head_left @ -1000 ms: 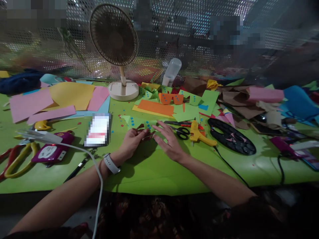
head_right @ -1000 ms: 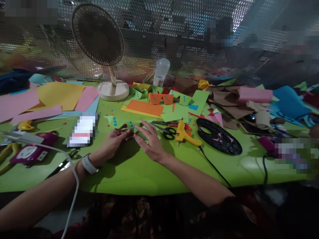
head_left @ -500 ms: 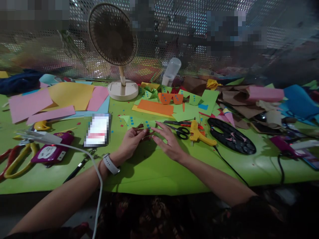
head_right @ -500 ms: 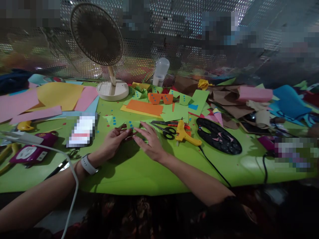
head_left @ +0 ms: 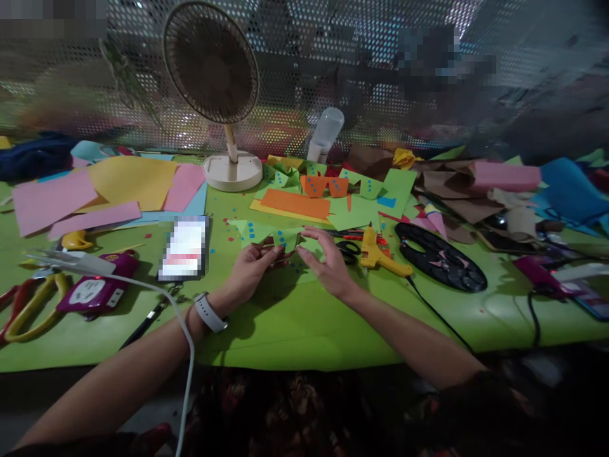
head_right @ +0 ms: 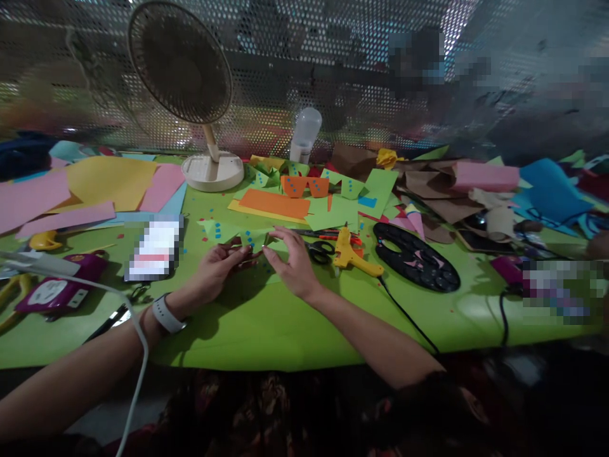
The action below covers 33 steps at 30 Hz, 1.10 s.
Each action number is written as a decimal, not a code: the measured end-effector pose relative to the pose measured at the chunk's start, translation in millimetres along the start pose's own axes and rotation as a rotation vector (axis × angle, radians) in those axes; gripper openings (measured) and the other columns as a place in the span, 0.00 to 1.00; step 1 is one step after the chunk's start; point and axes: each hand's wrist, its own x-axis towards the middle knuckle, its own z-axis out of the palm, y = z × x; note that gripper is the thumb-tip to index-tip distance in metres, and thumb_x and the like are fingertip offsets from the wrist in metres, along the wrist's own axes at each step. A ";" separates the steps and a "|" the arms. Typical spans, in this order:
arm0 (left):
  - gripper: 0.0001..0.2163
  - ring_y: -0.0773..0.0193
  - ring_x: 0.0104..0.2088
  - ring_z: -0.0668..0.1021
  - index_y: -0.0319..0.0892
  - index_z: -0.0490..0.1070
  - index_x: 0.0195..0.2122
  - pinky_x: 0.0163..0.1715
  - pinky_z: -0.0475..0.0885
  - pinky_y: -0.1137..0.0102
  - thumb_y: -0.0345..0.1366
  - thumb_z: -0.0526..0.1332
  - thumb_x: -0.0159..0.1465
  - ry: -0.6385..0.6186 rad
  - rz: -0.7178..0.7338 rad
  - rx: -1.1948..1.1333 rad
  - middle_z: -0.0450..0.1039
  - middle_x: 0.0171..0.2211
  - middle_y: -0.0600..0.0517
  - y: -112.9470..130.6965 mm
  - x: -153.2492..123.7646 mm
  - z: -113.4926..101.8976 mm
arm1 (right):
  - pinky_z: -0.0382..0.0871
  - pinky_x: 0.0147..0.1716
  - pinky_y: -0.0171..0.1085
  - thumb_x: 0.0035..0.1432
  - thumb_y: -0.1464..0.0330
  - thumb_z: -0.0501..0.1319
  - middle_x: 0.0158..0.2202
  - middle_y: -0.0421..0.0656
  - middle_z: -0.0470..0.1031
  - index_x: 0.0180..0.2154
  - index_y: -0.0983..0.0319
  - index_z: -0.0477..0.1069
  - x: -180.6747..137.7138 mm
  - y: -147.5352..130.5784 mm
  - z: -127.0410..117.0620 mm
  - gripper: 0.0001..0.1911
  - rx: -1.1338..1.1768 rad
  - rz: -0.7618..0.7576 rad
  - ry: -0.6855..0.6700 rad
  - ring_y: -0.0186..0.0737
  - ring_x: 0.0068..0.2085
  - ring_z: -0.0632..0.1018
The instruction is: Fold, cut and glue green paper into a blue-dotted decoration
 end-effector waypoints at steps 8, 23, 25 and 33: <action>0.12 0.66 0.32 0.81 0.38 0.78 0.33 0.40 0.77 0.70 0.41 0.73 0.55 -0.053 -0.014 0.065 0.81 0.32 0.51 -4.5 -0.2 -2.1 | 0.64 0.59 0.50 0.60 0.61 0.64 0.54 0.49 0.72 0.50 0.59 0.68 1.8 2.8 4.4 0.18 0.087 0.053 -0.017 0.47 0.56 0.72; 0.11 0.64 0.37 0.79 0.40 0.82 0.33 0.42 0.74 0.70 0.43 0.69 0.59 -0.110 0.012 0.248 0.81 0.33 0.47 -5.3 -0.5 -6.0 | 0.69 0.52 0.48 0.60 0.62 0.63 0.49 0.46 0.76 0.48 0.59 0.71 2.3 0.8 1.6 0.15 0.076 0.074 -0.073 0.45 0.50 0.75; 0.11 0.63 0.36 0.79 0.40 0.82 0.34 0.42 0.73 0.70 0.44 0.69 0.59 -0.118 0.004 0.268 0.81 0.33 0.47 -5.9 -0.5 -6.3 | 0.69 0.53 0.48 0.60 0.62 0.63 0.50 0.46 0.76 0.49 0.58 0.71 2.2 1.8 1.9 0.16 0.081 0.074 -0.082 0.45 0.51 0.75; 0.12 0.60 0.41 0.78 0.42 0.82 0.31 0.45 0.70 0.68 0.45 0.67 0.61 -0.138 0.049 0.367 0.81 0.30 0.48 -4.0 -0.9 -5.7 | 0.70 0.51 0.45 0.61 0.62 0.63 0.48 0.45 0.77 0.49 0.59 0.72 1.8 1.8 1.3 0.16 0.102 0.072 -0.089 0.44 0.49 0.76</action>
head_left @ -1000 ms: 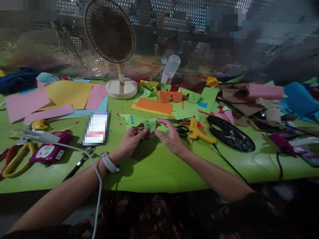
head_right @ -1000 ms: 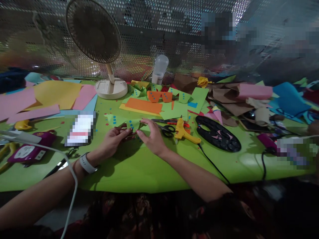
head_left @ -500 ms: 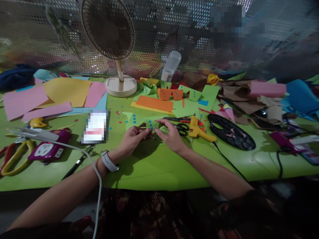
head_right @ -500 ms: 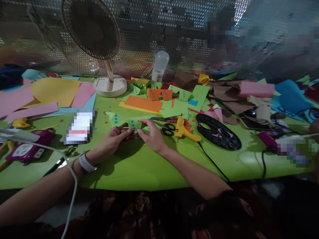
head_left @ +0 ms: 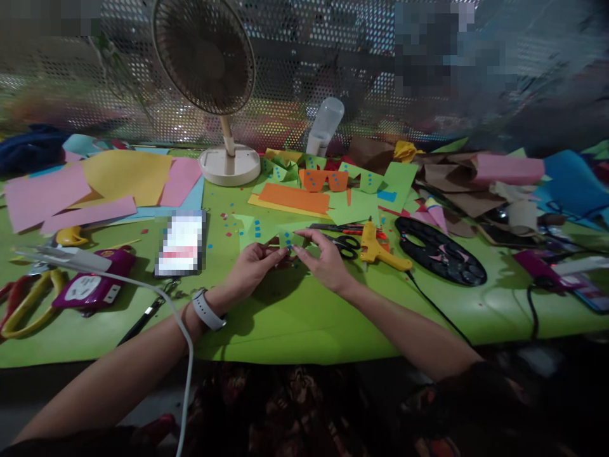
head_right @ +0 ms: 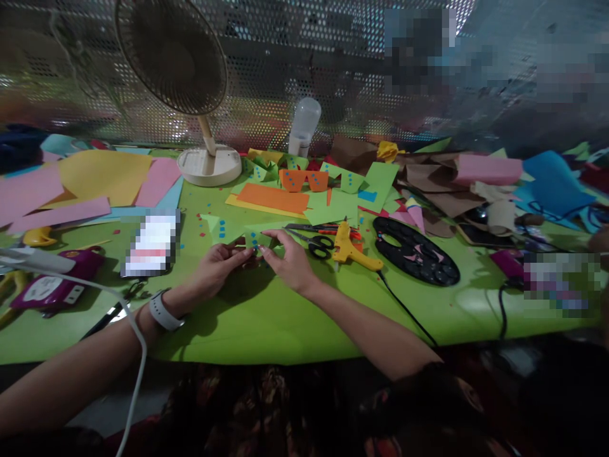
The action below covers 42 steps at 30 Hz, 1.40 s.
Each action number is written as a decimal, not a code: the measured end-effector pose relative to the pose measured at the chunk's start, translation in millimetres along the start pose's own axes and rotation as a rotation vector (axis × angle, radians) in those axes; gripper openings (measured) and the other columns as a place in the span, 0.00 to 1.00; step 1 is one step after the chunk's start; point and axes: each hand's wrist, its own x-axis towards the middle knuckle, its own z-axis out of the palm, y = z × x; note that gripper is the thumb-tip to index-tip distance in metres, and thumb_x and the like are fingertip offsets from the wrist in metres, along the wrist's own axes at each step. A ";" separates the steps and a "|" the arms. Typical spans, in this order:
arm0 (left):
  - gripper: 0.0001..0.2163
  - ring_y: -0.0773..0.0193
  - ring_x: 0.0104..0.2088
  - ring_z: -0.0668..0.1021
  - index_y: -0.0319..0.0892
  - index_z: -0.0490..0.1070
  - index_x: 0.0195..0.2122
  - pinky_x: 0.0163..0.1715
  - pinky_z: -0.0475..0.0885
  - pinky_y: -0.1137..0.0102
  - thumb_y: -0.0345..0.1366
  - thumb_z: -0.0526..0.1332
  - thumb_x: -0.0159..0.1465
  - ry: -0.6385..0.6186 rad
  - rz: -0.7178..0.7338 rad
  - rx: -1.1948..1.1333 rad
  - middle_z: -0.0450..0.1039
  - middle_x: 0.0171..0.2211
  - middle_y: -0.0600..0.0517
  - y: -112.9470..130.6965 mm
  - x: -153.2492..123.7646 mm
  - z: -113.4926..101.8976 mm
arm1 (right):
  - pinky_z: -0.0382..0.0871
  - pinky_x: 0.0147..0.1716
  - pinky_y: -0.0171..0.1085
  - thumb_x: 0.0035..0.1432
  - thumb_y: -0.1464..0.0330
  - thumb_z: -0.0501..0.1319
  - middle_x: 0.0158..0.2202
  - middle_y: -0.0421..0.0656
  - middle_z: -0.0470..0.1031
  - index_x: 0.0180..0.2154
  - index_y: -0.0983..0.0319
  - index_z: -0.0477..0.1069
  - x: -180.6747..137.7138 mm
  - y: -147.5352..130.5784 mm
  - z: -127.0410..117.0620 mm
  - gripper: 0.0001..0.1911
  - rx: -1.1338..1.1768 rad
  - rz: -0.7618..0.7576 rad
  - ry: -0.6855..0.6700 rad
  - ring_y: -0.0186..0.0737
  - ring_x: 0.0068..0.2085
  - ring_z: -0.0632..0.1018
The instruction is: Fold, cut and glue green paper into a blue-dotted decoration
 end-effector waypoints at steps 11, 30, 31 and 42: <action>0.13 0.61 0.34 0.80 0.39 0.81 0.29 0.33 0.74 0.70 0.45 0.72 0.54 0.077 -0.057 -0.127 0.79 0.28 0.48 6.6 -1.8 3.0 | 0.71 0.51 0.45 0.62 0.65 0.61 0.46 0.45 0.78 0.45 0.60 0.75 1.5 -4.1 -3.3 0.10 0.038 -0.010 0.025 0.42 0.48 0.77; 0.16 0.63 0.25 0.80 0.41 0.76 0.29 0.29 0.76 0.70 0.48 0.75 0.50 0.144 -0.131 -0.274 0.77 0.24 0.52 11.3 -2.5 5.2 | 0.73 0.48 0.43 0.60 0.66 0.64 0.43 0.44 0.78 0.44 0.60 0.75 -0.3 -1.1 -0.9 0.11 0.179 0.026 0.008 0.40 0.45 0.77; 0.16 0.64 0.24 0.79 0.41 0.77 0.28 0.29 0.76 0.70 0.48 0.74 0.51 0.134 -0.131 -0.254 0.77 0.24 0.52 11.8 -2.9 5.3 | 0.73 0.48 0.43 0.60 0.66 0.63 0.43 0.44 0.78 0.44 0.60 0.75 -0.9 -0.4 0.4 0.11 0.175 0.018 0.003 0.40 0.45 0.77; 0.16 0.68 0.25 0.76 0.39 0.75 0.28 0.29 0.71 0.73 0.48 0.71 0.56 0.135 -0.003 -0.108 0.74 0.24 0.54 13.4 0.1 2.5 | 0.70 0.54 0.49 0.61 0.67 0.62 0.49 0.46 0.76 0.48 0.58 0.73 -1.8 -38.6 -7.5 0.13 -0.071 -0.154 0.046 0.44 0.51 0.76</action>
